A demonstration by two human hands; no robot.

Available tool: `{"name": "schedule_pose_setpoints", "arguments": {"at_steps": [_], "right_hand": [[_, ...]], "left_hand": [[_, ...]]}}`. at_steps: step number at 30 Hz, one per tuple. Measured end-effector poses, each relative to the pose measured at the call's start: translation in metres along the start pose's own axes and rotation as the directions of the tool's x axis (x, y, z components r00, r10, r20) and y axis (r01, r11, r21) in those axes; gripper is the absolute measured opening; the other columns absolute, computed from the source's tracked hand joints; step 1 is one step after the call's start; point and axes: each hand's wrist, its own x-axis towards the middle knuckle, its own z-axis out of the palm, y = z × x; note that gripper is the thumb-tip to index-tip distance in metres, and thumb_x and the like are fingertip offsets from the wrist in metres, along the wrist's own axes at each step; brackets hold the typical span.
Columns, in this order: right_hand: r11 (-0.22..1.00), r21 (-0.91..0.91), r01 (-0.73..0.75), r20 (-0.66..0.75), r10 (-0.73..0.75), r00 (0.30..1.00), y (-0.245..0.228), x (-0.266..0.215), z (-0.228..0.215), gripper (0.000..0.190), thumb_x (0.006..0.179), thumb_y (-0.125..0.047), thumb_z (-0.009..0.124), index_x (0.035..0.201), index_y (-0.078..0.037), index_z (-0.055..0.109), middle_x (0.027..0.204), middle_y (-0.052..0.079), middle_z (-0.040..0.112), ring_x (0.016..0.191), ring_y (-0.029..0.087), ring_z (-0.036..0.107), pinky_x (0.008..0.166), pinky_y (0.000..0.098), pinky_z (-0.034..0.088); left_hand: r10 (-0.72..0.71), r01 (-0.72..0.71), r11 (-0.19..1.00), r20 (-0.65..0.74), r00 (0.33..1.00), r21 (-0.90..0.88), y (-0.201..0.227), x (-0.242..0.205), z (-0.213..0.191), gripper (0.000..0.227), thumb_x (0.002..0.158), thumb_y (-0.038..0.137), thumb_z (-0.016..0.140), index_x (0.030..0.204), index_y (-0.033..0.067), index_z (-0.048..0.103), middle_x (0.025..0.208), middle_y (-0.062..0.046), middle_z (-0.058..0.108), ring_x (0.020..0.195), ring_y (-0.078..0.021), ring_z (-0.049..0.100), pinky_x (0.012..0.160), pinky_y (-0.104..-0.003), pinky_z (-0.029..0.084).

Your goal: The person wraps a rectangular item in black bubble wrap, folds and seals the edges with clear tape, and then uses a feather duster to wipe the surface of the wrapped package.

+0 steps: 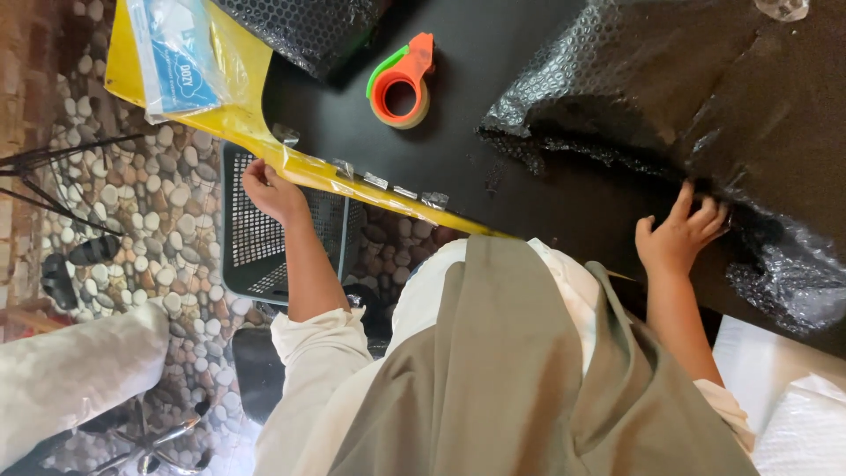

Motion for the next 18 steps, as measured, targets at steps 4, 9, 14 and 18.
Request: {"name": "schedule_pose_setpoints", "arguments": {"at_steps": [4, 9, 14, 18], "right_hand": [[0.999, 0.041, -0.036, 0.049, 0.034, 0.998, 0.002, -0.002, -0.003, 0.077, 0.079, -0.008, 0.068, 0.152, 0.0, 0.047, 0.14, 0.032, 0.034, 0.135, 0.058, 0.021, 0.105, 0.0836, 0.015], [0.999, 0.038, -0.003, 0.016, 0.003, 1.0, 0.001, -0.001, -0.007, 0.076, 0.081, -0.01, 0.07, 0.153, -0.002, 0.047, 0.139, 0.031, 0.036, 0.13, 0.057, 0.028, 0.108, 0.0769, 0.021], [0.999, 0.002, 0.037, -0.063, -0.036, 0.997, 0.023, -0.003, 0.014, 0.081, 0.075, -0.013, 0.078, 0.151, -0.006, 0.052, 0.133, 0.031, 0.043, 0.128, 0.058, 0.033, 0.104, 0.0722, 0.029], [0.994, 0.005, 0.112, -0.089, -0.111, 0.99, 0.037, -0.005, 0.021, 0.091, 0.07, -0.012, 0.082, 0.155, -0.012, 0.049, 0.134, 0.027, 0.046, 0.133, 0.054, 0.035, 0.102, 0.0705, 0.033]], "left_hand": [[-0.184, 0.177, 0.98, -0.073, 0.98, -0.09, -0.005, 0.01, 0.0, 0.015, 0.099, 0.01, 0.06, 0.113, 0.0099, 0.065, 0.111, -0.011, 0.073, 0.102, -0.0232, 0.074, 0.091, -0.032, 0.064], [0.013, -0.013, 1.0, 0.016, 1.0, -0.019, 0.002, 0.036, -0.042, 0.013, 0.1, 0.006, 0.054, 0.107, 0.0118, 0.063, 0.103, -0.007, 0.068, 0.088, -0.0191, 0.065, 0.076, -0.031, 0.057], [0.537, -0.487, 0.844, 0.383, 0.752, -0.226, 0.099, 0.0, -0.058, 0.011, 0.103, -0.009, 0.062, 0.109, 0.0, 0.064, 0.103, -0.016, 0.064, 0.091, -0.0284, 0.065, 0.081, -0.036, 0.054], [0.732, -0.613, 0.63, 0.629, 0.262, -0.477, 0.2, -0.063, -0.029, 0.02, 0.091, -0.013, 0.07, 0.102, 0.0035, 0.067, 0.094, -0.014, 0.064, 0.087, -0.0372, 0.065, 0.086, -0.044, 0.052]]}}
